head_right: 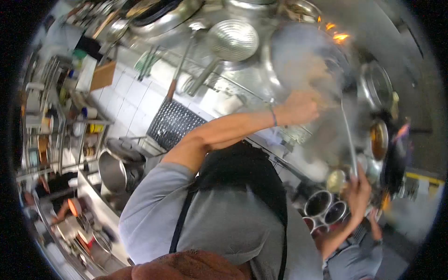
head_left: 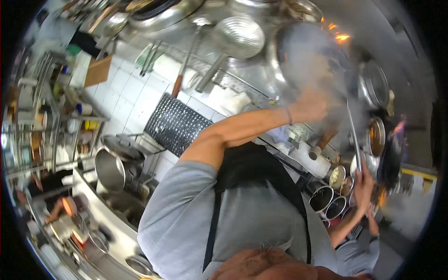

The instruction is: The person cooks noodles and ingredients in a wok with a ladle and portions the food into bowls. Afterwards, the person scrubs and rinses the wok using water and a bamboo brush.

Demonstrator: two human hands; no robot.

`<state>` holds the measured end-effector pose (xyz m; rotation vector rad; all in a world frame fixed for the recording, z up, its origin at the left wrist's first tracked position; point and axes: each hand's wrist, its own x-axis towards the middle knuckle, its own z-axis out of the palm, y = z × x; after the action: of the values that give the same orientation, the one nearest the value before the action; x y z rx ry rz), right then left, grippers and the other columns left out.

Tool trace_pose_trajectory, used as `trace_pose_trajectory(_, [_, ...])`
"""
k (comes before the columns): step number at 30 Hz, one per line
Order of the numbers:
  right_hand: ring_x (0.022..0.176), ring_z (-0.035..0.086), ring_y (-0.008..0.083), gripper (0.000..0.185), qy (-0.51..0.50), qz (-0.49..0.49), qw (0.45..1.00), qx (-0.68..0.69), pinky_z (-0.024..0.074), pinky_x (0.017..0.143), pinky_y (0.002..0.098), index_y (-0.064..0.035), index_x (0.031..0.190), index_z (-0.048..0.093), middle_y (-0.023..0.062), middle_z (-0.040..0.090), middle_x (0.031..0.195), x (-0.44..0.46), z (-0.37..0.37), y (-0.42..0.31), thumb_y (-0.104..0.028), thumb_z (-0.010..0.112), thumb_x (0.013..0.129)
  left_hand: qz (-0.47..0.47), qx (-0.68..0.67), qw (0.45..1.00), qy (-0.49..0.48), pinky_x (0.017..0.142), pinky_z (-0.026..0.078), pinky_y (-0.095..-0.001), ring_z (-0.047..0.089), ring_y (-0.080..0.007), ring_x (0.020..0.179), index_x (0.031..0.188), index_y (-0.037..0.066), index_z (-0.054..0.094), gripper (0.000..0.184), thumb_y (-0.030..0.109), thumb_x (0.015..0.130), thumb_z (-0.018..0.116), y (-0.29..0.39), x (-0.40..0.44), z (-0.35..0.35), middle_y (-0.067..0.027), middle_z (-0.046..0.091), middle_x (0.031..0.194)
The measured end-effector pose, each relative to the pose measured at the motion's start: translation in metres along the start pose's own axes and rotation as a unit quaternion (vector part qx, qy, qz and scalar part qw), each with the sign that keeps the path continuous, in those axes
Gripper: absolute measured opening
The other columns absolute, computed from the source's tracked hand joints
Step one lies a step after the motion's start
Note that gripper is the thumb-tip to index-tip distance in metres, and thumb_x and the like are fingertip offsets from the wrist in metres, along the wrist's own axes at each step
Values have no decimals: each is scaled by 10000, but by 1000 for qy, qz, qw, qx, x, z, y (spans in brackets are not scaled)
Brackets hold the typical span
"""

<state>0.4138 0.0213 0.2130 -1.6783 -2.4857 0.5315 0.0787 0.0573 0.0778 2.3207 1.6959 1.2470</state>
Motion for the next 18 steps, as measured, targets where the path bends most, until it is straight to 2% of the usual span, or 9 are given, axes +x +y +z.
trace_pose_trajectory(1, [1189, 610, 361, 433, -20, -37, 999, -27, 468, 993, 391, -17, 1397, 513, 247, 611, 1289, -16, -15, 6, -30, 483, 966, 42, 21, 994, 99, 485, 483, -453, 630, -290, 589, 650, 101, 687, 209, 285, 744, 657, 1, 0, -6, -99, 653, 649])
trace_pose_trajectory(3, [1212, 596, 363, 431, -37, -74, 995, -48, 458, 1012, 390, -23, 1395, 517, 239, 598, 1312, -12, -28, 3, -39, 493, 965, 104, 35, 976, 188, 473, 476, -440, 627, -269, 615, 630, 109, 681, 194, 290, 696, 668, -1, 15, -12, -91, 663, 686])
trace_pose_trajectory(5, [1207, 600, 362, 429, -55, -65, 995, -45, 460, 1012, 387, -34, 1396, 520, 235, 593, 1319, -13, -29, -6, -60, 501, 968, 111, 18, 981, 157, 481, 475, -427, 623, -257, 626, 618, 116, 676, 184, 293, 667, 669, 3, 23, -5, -92, 667, 708])
trace_pose_trajectory(8, [1108, 647, 380, 439, -6, -71, 996, -59, 500, 938, 413, -106, 1405, 532, 244, 641, 1225, 41, 17, 14, -85, 511, 967, 99, 42, 991, 74, 504, 482, -421, 620, -262, 605, 611, 121, 671, 175, 288, 664, 662, -7, 30, 2, -111, 659, 677])
trace_pose_trajectory(10, [1194, 604, 363, 457, -44, 79, 985, -144, 462, 987, 405, -86, 1411, 521, 242, 618, 1275, 79, 40, -37, -108, 558, 956, 12, 45, 999, -7, 531, 488, -441, 637, -288, 589, 585, 140, 681, 206, 316, 690, 668, -16, 11, 14, -99, 640, 610])
trace_pose_trajectory(11, [1182, 604, 379, 460, -19, 80, 988, -132, 465, 979, 413, -93, 1411, 523, 248, 620, 1263, 82, 56, -41, -105, 563, 953, -32, 46, 997, -47, 545, 490, -452, 646, -301, 581, 571, 149, 686, 225, 331, 703, 670, -21, -1, 22, -92, 630, 577])
trace_pose_trajectory(13, [1159, 602, 411, 466, 36, 79, 991, -105, 473, 962, 429, -107, 1410, 526, 259, 624, 1239, 97, 85, -44, -100, 574, 947, 7, 77, 997, -31, 503, 493, -432, 647, -288, 553, 587, 124, 669, 186, 296, 657, 657, -23, -36, 16, -125, 648, 601])
trace_pose_trajectory(15, [1161, 599, 416, 474, 16, 74, 994, -78, 474, 958, 428, -117, 1410, 527, 265, 621, 1240, 88, 73, -36, -91, 580, 940, -33, 46, 993, -99, 518, 501, -425, 671, -289, 578, 580, 129, 668, 188, 295, 668, 660, -13, -65, 1, -122, 662, 617])
trace_pose_trajectory(18, [1171, 593, 416, 483, -40, 37, 998, -17, 475, 959, 424, -131, 1407, 532, 263, 620, 1245, 70, 41, -3, -72, 584, 930, 13, 33, 997, -70, 506, 500, -430, 669, -302, 570, 587, 125, 670, 208, 302, 695, 664, -4, -54, -11, -124, 660, 611])
